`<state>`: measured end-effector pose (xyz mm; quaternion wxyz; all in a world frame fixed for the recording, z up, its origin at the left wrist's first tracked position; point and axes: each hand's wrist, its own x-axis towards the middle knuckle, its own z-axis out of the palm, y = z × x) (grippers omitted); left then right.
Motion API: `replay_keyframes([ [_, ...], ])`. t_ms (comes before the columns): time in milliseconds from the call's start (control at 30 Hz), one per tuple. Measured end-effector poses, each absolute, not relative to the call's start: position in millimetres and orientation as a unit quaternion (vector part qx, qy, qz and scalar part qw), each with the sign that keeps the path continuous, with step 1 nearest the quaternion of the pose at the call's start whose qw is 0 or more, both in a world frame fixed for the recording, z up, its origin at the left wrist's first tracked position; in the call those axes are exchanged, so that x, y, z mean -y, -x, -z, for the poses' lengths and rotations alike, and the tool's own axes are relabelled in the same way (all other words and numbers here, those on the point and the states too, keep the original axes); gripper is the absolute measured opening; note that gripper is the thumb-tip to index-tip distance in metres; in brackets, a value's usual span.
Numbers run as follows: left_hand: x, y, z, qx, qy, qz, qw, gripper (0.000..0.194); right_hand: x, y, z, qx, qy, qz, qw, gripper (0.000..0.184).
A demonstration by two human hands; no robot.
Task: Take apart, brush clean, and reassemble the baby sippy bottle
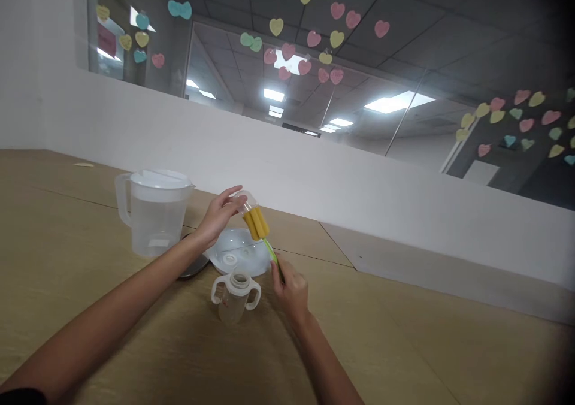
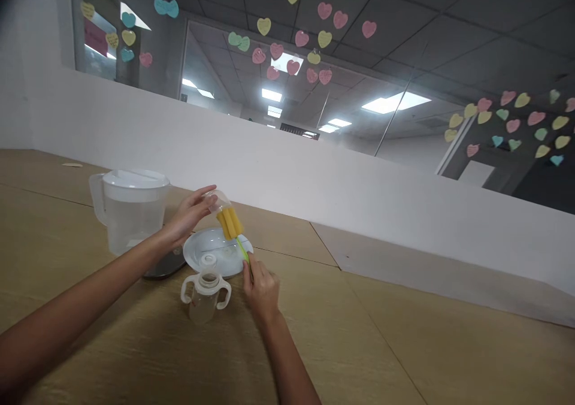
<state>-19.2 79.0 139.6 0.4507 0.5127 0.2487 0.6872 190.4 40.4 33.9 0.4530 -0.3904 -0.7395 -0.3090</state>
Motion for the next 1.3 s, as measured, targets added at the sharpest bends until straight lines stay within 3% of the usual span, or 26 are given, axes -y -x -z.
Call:
replay_keyframes([
  [167,-76.6,17.7,-140.5,-0.280,-0.533,-0.703,0.378,0.050,-37.9,-188.9,-36.1,0.730,0.387,0.337,0.451,0.027],
  [267,-77.3,16.8,-139.2,-0.271,-0.510,-0.715,0.394,0.051,-35.5,-186.8,-38.7,0.729,0.380,0.335,0.460,0.026],
  [367,-73.1,13.5,-138.7,-0.258,-0.530,-0.685,0.427,0.049,-34.4,-186.0,-39.9,0.737,0.378,0.323,0.458,0.027],
  [700,-61.3,-4.0,-127.3,-0.194,-0.697,-0.576,0.381,0.044,-40.0,-190.6,-31.5,0.725,0.406,0.324,0.453,0.036],
  [767,-59.3,0.4,-129.3,-0.191,-0.747,-0.550,0.319,0.041,-41.2,-191.5,-30.5,0.724,0.408,0.340,0.439,0.038],
  [900,-45.9,5.8,-138.0,-0.194,-0.819,-0.537,0.064,0.033,-42.3,-194.1,-31.8,0.722,0.408,0.371,0.418,0.039],
  [967,-38.7,4.5,-141.8,-0.177,-0.828,-0.532,0.005,0.034,-42.2,-196.6,-33.0,0.714,0.406,0.383,0.423,0.037],
  [1033,-35.2,2.8,-144.6,-0.185,-0.822,-0.538,0.030,0.034,-42.1,-199.4,-33.6,0.708,0.395,0.392,0.434,0.035],
  [1200,-40.6,10.2,-149.1,-0.271,-0.758,-0.505,0.311,0.038,-42.7,-202.6,-30.3,0.723,0.355,0.395,0.442,0.029],
  [1300,-41.0,18.7,-153.5,-0.236,-0.793,-0.488,0.278,0.039,-43.5,-202.5,-28.2,0.727,0.368,0.380,0.438,0.029],
])
